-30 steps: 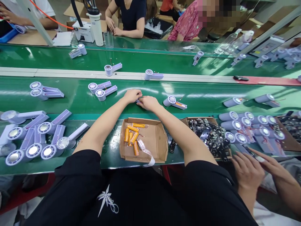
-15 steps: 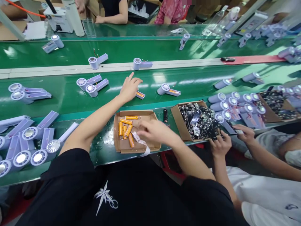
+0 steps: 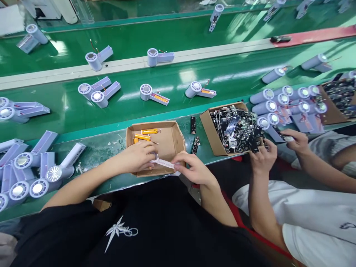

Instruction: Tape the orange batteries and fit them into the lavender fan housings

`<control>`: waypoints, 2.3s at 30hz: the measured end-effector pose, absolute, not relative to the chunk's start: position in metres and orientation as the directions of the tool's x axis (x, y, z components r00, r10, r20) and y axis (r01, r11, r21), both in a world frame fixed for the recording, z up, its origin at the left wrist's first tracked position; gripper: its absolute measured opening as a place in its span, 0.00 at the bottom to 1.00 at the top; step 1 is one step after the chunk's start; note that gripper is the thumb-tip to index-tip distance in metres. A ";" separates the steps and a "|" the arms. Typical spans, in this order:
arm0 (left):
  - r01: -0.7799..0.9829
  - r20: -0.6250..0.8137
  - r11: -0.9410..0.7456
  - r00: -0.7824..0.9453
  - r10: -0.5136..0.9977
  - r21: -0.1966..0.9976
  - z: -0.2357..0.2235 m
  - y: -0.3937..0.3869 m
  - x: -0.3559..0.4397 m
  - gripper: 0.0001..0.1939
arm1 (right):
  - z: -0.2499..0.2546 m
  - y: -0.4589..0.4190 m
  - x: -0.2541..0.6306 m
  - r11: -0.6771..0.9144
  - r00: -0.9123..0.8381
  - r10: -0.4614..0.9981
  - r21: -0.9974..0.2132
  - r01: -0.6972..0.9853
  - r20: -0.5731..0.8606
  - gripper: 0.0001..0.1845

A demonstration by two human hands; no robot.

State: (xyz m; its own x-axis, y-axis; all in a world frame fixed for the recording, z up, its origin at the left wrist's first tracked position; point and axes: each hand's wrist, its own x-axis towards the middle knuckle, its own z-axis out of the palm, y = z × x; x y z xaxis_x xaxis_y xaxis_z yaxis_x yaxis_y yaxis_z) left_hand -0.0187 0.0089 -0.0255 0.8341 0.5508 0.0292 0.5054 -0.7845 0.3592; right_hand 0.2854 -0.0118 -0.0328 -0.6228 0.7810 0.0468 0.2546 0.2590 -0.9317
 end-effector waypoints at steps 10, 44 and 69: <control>0.687 0.192 -0.689 0.662 0.725 0.232 -0.022 -0.034 -0.052 0.06 | -0.036 -0.022 0.286 0.143 -0.596 0.761 -0.963 -0.229 0.255 0.12; 0.531 0.370 -0.846 0.796 0.479 -0.049 0.004 -0.048 -0.051 0.07 | -0.013 0.022 0.219 0.406 -0.570 0.681 -0.411 0.816 -0.459 0.30; 0.481 0.296 -0.871 0.850 0.436 -0.100 0.001 -0.056 -0.040 0.09 | -0.045 0.031 0.222 -0.018 -0.732 0.676 -0.995 0.095 -0.082 0.11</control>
State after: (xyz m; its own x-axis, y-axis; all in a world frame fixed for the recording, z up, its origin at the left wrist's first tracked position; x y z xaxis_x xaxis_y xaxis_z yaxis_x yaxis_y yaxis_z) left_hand -0.0401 -0.0555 0.0006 0.8501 0.4360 0.2955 0.4813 -0.8709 -0.0996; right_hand 0.2217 0.0315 -0.0455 -0.7323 0.6760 -0.0825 0.0951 -0.0184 -0.9953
